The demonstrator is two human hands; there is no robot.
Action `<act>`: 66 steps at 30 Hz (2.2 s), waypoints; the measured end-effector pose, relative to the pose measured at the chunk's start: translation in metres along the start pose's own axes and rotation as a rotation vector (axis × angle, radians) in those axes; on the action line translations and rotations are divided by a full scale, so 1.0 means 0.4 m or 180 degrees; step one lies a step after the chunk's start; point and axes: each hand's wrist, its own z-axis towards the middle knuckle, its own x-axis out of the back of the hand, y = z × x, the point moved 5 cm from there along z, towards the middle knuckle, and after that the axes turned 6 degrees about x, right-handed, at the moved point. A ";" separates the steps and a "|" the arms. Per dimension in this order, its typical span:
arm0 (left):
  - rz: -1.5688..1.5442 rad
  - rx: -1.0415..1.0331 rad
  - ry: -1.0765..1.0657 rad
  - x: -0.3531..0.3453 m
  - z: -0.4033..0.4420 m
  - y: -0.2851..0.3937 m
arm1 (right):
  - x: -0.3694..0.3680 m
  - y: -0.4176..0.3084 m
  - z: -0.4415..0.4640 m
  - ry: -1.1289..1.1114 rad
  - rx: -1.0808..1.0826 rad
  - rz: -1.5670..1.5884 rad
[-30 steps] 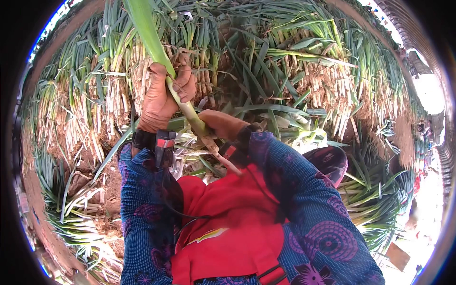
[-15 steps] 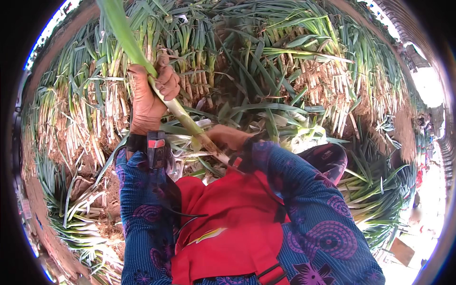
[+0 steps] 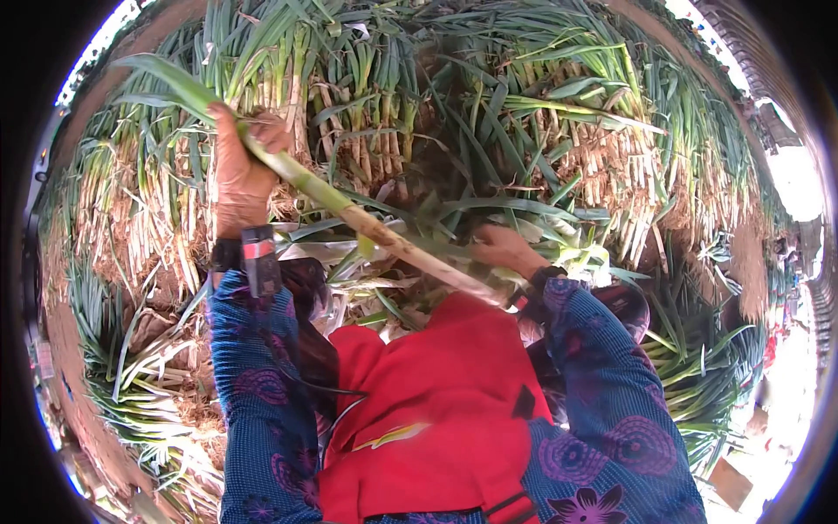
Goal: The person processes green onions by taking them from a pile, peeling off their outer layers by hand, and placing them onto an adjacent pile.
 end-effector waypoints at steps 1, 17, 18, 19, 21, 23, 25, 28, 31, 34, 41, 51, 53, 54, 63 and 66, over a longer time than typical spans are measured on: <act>0.0085 -0.0204 0.0422 -0.005 0.000 -0.017 | 0.044 -0.150 -0.016 -0.0051 0.0244 0.0945; 0.0383 0.0075 0.0464 -0.016 -0.033 -0.137 | 0.059 -0.563 0.012 -0.0195 0.1264 0.2660; 0.0387 0.0069 0.0446 -0.018 -0.033 -0.138 | 0.055 -0.558 0.015 -0.0229 0.1275 0.2722; 0.0394 0.0095 0.0435 -0.016 -0.032 -0.141 | 0.051 -0.553 0.019 -0.0267 0.1288 0.2782; 0.0410 0.0147 0.0415 -0.008 -0.026 -0.146 | 0.036 -0.544 0.023 -0.0505 0.1280 0.3225; 0.0458 0.0140 0.0464 -0.012 -0.031 -0.151 | 0.031 -0.551 0.016 -0.0593 0.1206 0.3496; 0.0535 0.0156 0.0484 -0.010 -0.036 -0.153 | 0.024 -0.562 -0.001 -0.0537 0.1074 0.3595; 0.0641 0.0191 0.0482 0.003 -0.033 -0.160 | 0.022 -0.559 -0.008 -0.0280 0.1072 0.3580; 0.0680 0.0125 0.0545 0.016 -0.025 -0.161 | 0.051 -0.562 -0.029 0.0379 0.1370 0.2404; 0.0666 0.0047 0.0818 0.018 -0.027 -0.158 | 0.068 -0.579 -0.089 0.1294 0.1594 0.1233; 0.0753 -0.0371 0.1355 0.049 -0.041 -0.100 | 0.036 -0.500 -0.102 0.1048 0.1239 0.4516; 0.0511 -0.1226 0.2181 0.187 -0.051 0.047 | 0.168 -0.057 -0.113 0.1550 0.0974 0.6304; 0.0506 -0.1269 0.2153 0.247 -0.052 0.096 | 0.247 0.187 -0.122 0.1012 0.2128 0.6721; 0.0486 -0.1337 0.2312 0.260 -0.061 0.109 | 0.332 0.249 -0.197 0.1709 0.1732 0.5499; 0.2774 -0.2175 0.2113 0.302 -0.109 0.145 | 0.327 0.309 -0.307 0.1929 -0.0043 0.2491; 0.2228 -0.2154 0.1804 0.247 -0.092 0.111 | 0.173 -0.013 -0.133 0.0921 0.0272 0.1560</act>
